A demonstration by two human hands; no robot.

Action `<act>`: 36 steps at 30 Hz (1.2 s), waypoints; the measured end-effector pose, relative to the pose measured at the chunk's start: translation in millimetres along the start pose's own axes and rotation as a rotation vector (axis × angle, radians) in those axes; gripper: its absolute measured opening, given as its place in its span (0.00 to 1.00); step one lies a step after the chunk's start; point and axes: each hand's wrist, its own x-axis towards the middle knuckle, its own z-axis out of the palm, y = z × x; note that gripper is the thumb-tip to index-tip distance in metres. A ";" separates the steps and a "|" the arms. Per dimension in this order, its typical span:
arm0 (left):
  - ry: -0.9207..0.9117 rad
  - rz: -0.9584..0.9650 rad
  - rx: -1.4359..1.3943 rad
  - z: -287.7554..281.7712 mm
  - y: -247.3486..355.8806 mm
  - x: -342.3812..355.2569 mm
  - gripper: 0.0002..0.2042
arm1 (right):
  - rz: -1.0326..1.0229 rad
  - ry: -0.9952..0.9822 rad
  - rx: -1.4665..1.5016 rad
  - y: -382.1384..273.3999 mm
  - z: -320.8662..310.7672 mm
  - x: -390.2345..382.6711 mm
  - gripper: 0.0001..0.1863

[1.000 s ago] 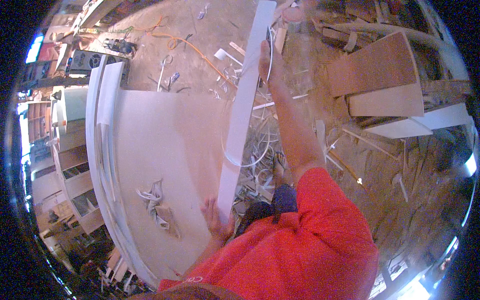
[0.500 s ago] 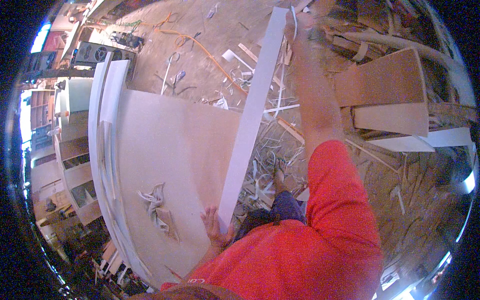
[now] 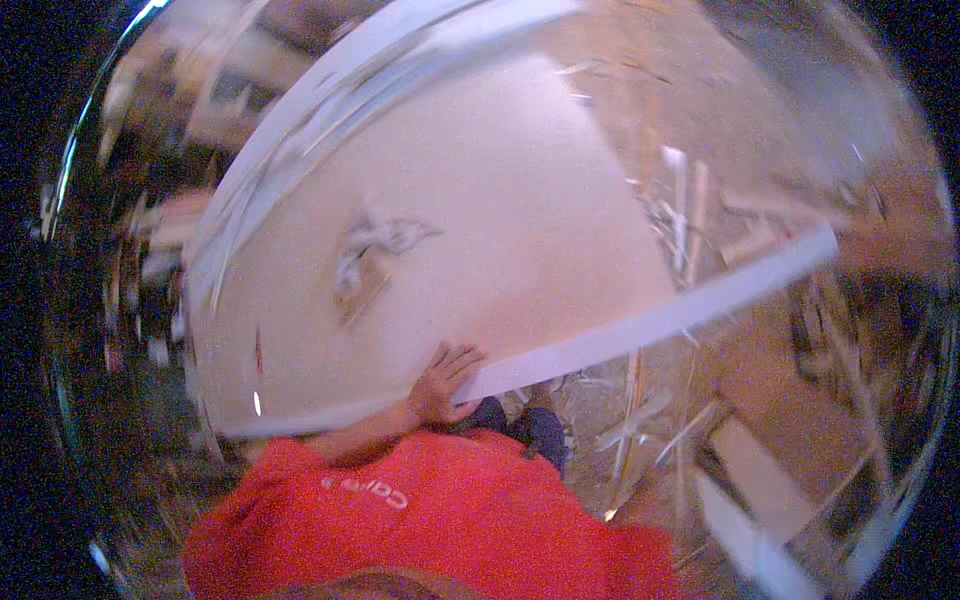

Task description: The person trims the edges of a large white wood veneer sheet on a workbench using a utility knife. They repeatedly align the knife along the edge, cut off excess strips, and remove the trimmed pieces by hand.

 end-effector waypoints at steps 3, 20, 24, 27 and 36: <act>0.022 0.000 -0.011 8.0 -1.5 -22.3 0.41 | 0.214 -0.134 -0.089 58.3 -37.5 -68.2 0.20; 0.148 -0.403 0.223 -2.5 -41.1 -192.5 0.44 | 0.185 -0.471 0.052 -69.5 10.3 34.6 0.18; 0.332 -0.450 0.259 7.5 -73.4 -258.4 0.37 | 0.076 -0.559 0.121 -128.0 73.3 17.8 0.17; 0.389 -0.439 0.183 25.3 -91.3 -299.8 0.32 | -0.045 -0.600 -0.109 -166.5 112.8 -48.8 0.19; 0.471 -0.295 0.188 -63.5 -145.2 -299.8 0.29 | -0.248 -0.495 -0.154 -227.8 164.6 -159.1 0.20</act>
